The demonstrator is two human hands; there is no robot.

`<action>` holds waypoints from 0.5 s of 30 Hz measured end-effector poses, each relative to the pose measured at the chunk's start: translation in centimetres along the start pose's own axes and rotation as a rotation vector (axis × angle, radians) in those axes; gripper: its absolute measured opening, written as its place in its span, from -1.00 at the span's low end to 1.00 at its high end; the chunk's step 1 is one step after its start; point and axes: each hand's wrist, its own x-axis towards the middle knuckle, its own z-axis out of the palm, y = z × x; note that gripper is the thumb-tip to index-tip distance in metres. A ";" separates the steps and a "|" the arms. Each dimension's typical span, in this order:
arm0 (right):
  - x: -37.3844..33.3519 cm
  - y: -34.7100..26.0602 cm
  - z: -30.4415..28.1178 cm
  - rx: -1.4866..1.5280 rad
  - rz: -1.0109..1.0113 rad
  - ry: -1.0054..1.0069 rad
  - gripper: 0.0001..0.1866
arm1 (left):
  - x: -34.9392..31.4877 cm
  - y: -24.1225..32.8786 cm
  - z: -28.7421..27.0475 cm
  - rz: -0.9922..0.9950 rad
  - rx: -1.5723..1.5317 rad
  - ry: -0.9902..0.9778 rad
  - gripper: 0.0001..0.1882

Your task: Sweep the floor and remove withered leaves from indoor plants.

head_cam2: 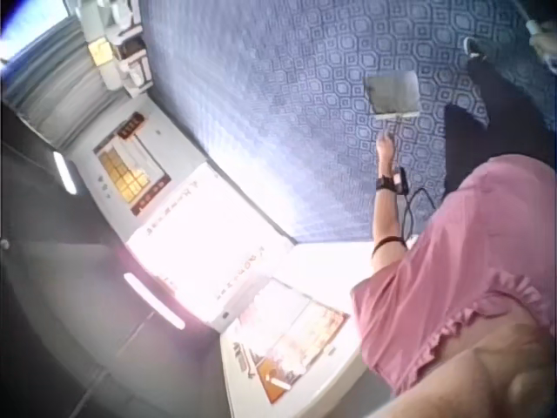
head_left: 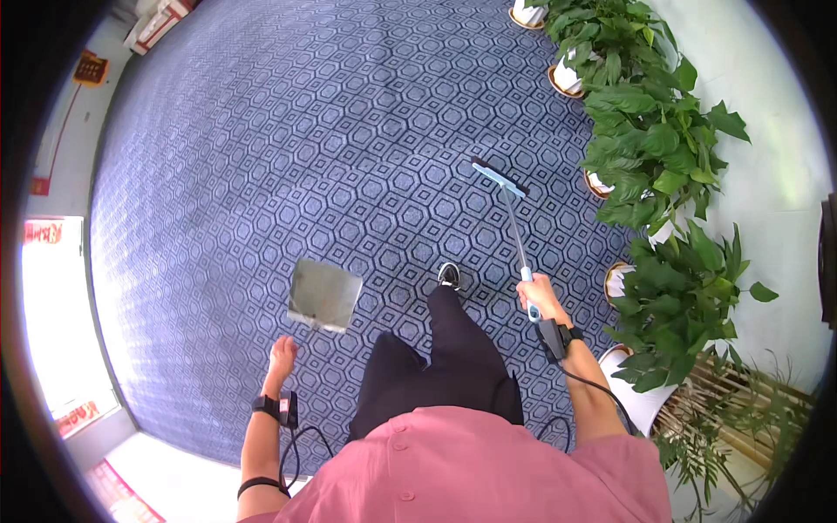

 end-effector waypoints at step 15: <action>-1.8 -3.8 1.7 -0.044 0.180 0.145 -0.51 | 39.5 19.3 3.1 0.519 0.077 -0.385 -0.78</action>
